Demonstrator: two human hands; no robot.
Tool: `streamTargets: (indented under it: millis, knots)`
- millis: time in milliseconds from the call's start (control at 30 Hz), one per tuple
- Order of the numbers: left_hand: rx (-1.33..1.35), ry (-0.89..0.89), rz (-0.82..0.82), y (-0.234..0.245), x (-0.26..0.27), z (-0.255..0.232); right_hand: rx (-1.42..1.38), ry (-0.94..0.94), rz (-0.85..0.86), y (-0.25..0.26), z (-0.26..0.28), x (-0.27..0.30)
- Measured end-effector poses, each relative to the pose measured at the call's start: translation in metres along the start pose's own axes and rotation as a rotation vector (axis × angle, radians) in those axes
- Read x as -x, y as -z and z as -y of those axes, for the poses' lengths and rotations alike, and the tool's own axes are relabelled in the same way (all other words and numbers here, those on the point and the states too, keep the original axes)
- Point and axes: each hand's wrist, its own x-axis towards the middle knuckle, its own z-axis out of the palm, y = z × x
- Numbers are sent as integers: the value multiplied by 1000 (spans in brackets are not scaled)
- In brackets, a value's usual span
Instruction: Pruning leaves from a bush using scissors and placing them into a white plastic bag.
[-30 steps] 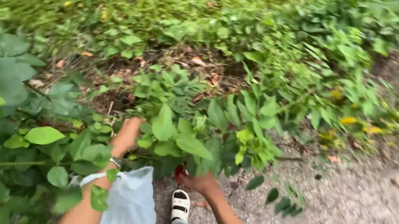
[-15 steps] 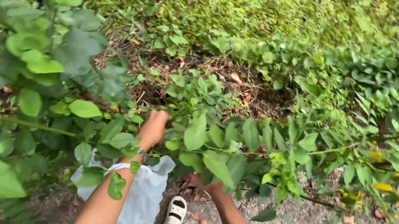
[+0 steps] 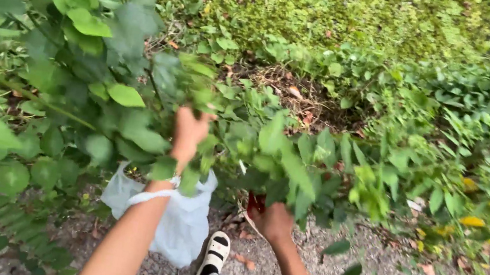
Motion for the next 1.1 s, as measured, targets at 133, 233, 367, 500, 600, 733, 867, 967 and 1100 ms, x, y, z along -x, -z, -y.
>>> streamTargets:
  millis: [133, 233, 367, 500, 600, 733, 867, 967, 1100]
  knots:
    - [314, -36, -56, 41, 60, 7, 120, -159, -2, -10, -36, 46]
    - [156, -178, 7, 88, 137, -30, 117, -168, -4, -18, -52, 82]
    - [478, -245, -218, 129, 216, -109, 110, -171, 21, -26, -59, 112]
    - [369, -333, -459, 165, 279, -140, 92, -102, -18, -24, -55, 138]
    - [500, -324, -525, 141, 318, -61, 85, -85, 0, -14, -45, 141]
    - [210, -84, -563, 79, 366, -15, 141, -100, 50, 17, -16, 129]
    - [425, -96, -336, 7, 358, -8, 186, -28, 64, 30, -17, 91]
    - [303, 45, -94, -39, 328, -18, 240, 43, 71, 43, -20, 72]
    - [447, 158, -318, -116, 248, 20, 283, 88, 69, 54, -40, 57]
